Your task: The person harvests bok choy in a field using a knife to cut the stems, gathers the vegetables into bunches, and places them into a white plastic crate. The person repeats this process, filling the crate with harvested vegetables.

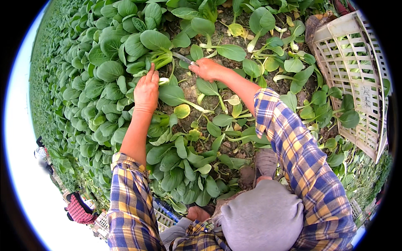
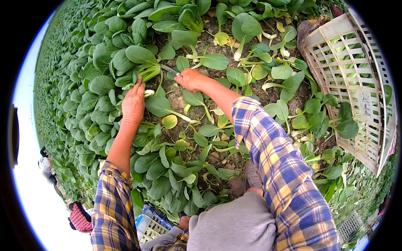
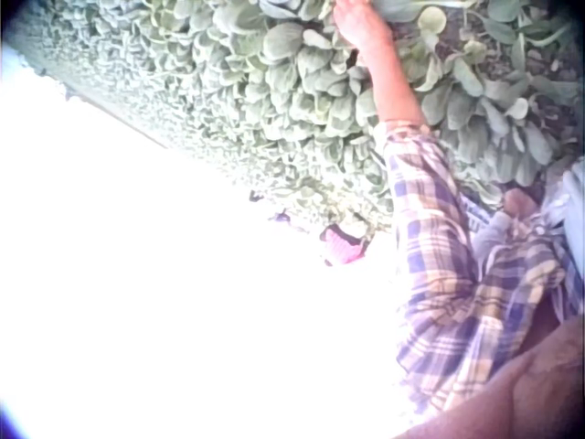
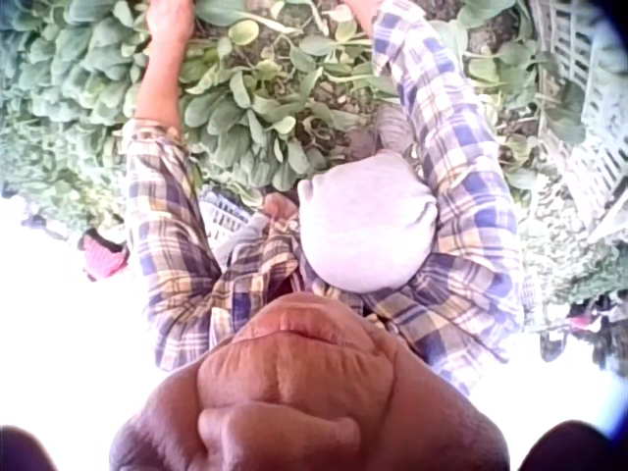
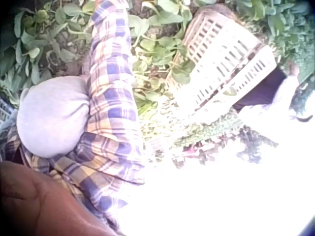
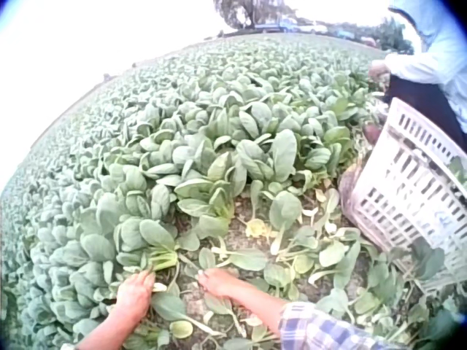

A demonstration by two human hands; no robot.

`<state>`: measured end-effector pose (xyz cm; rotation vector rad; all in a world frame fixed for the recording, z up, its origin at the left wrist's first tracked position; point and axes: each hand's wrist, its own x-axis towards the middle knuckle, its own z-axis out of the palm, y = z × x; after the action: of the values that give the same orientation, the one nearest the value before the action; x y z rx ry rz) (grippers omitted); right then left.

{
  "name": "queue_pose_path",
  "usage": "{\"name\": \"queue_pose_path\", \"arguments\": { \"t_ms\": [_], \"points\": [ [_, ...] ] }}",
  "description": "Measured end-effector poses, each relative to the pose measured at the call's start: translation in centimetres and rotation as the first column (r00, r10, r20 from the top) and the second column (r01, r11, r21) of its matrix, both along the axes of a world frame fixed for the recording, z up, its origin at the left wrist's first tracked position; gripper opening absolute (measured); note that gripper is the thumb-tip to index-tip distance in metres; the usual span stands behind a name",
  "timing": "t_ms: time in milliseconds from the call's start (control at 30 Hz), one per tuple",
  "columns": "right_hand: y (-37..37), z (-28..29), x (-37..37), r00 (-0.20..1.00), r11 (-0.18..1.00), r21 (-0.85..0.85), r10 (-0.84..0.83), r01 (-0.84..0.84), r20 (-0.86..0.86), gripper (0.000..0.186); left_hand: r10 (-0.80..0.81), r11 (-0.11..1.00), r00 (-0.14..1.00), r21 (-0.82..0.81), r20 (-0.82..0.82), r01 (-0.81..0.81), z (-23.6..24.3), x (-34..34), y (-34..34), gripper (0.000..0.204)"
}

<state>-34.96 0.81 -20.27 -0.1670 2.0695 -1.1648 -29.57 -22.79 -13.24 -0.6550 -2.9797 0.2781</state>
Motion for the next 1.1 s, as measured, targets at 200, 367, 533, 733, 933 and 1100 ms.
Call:
{"name": "queue_pose_path", "arguments": {
  "t_ms": [200, 367, 533, 733, 933, 1100],
  "points": [
    [-1.3, -0.2, -0.3, 0.993, 0.998, 0.066, 0.01, -0.003, -0.118, 0.04, 0.063, 0.997, 0.995, 0.049, 0.076, -0.067, 0.1, 0.4, 0.1, 0.028],
    [-0.7, 1.6, 0.2, 0.986, 0.99, 0.138, 0.05, -0.028, -0.156, 0.036, 0.208, 0.967, 0.963, 0.113, 0.173, -0.229, -0.4, 2.0, 1.1, 0.032],
    [-0.6, 2.4, 0.1, 0.998, 0.985, 0.169, 0.041, -0.032, -0.049, 0.035, 0.211, 0.962, 0.966, 0.145, 0.152, -0.233, -0.6, 2.1, 1.2, 0.029],
    [-1.9, 2.4, -0.6, 0.998, 0.984, 0.176, 0.046, -0.038, -0.038, 0.036, 0.227, 0.955, 0.961, 0.158, 0.156, -0.251, -0.7, 2.0, 1.4, 0.025],
    [0.9, 1.0, 3.4, 0.966, 0.945, 0.293, 0.196, -0.142, -0.167, 0.037, 0.374, 0.891, 0.898, 0.178, 0.231, -0.417, -0.1, 2.3, 3.0, 0.018],
    [1.5, 2.0, 5.7, 0.941, 0.992, 0.072, -0.073, 0.103, -0.329, 0.036, 0.585, 0.778, 0.772, 0.099, 0.248, -0.621, -1.5, 4.9, -1.2, 0.024]
  ]
}}
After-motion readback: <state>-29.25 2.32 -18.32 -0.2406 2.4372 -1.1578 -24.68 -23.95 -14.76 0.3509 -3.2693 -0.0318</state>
